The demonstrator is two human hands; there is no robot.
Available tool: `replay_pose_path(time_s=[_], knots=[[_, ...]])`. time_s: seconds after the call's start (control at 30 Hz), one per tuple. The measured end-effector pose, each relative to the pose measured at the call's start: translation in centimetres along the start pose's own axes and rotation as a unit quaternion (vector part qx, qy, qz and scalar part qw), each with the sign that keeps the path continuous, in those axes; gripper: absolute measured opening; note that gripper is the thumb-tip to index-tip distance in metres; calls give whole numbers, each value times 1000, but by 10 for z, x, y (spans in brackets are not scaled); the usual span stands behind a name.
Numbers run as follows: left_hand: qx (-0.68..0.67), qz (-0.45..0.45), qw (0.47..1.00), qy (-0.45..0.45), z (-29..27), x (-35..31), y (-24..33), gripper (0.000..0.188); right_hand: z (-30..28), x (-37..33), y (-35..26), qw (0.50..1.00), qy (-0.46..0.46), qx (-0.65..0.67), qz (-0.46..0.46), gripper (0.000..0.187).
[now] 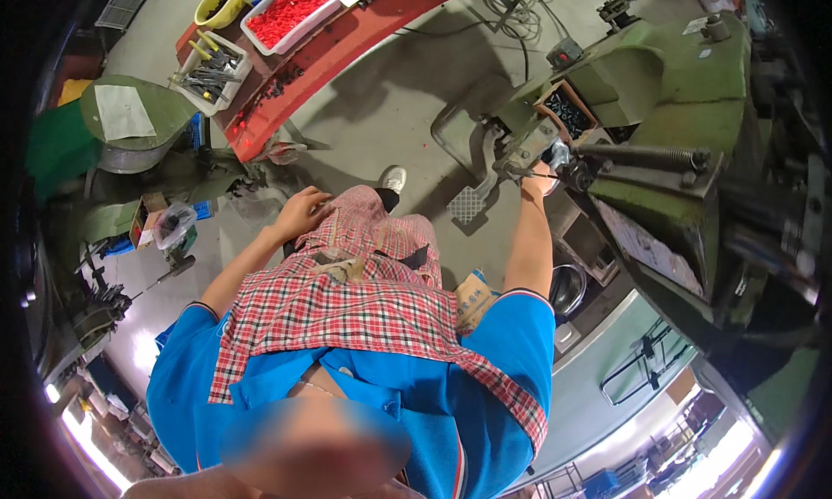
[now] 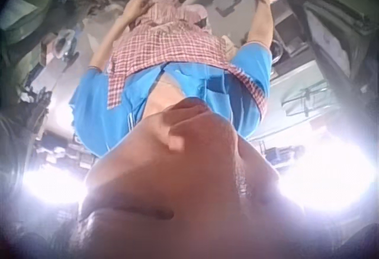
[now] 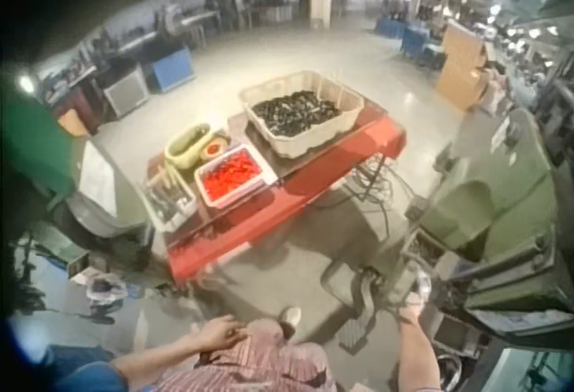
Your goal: The person repeatedly picks up black metal frames from a blue crate, places them into a green press machine, operates the press, and removes the frames. The person also handles small red components from a tray and places them into a container.
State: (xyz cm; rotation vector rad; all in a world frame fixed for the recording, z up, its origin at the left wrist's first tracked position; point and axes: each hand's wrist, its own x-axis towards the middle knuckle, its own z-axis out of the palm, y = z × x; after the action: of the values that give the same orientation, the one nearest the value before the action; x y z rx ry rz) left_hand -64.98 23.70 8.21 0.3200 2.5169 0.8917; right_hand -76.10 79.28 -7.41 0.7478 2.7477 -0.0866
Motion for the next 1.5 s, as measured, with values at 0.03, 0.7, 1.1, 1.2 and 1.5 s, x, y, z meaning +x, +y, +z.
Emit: replay_pose_path(time_s=[0.03, 0.7, 1.1, 1.2, 1.5], knots=[[3, 3, 1000, 1, 1, 0, 0, 28, -11, -3, -8, 999, -14, -12, -26, 21], [-92, 251, 963, -29, 80, 146, 206, 29, -116, -133, 9, 637, -180, 749, -23, 13], [-246, 240, 936, 77, 137, 159, 236, 20, -105, -161, -4, 593, -291, 751, 4, 21], [-199, 242, 939, 144, 139, 165, 219, 14, -112, -170, -27, 460, -339, 819, 50, 30], [-71, 122, 942, 304, 92, 175, 149, 12, -109, -158, -31, 631, -342, 696, -26, 45]])
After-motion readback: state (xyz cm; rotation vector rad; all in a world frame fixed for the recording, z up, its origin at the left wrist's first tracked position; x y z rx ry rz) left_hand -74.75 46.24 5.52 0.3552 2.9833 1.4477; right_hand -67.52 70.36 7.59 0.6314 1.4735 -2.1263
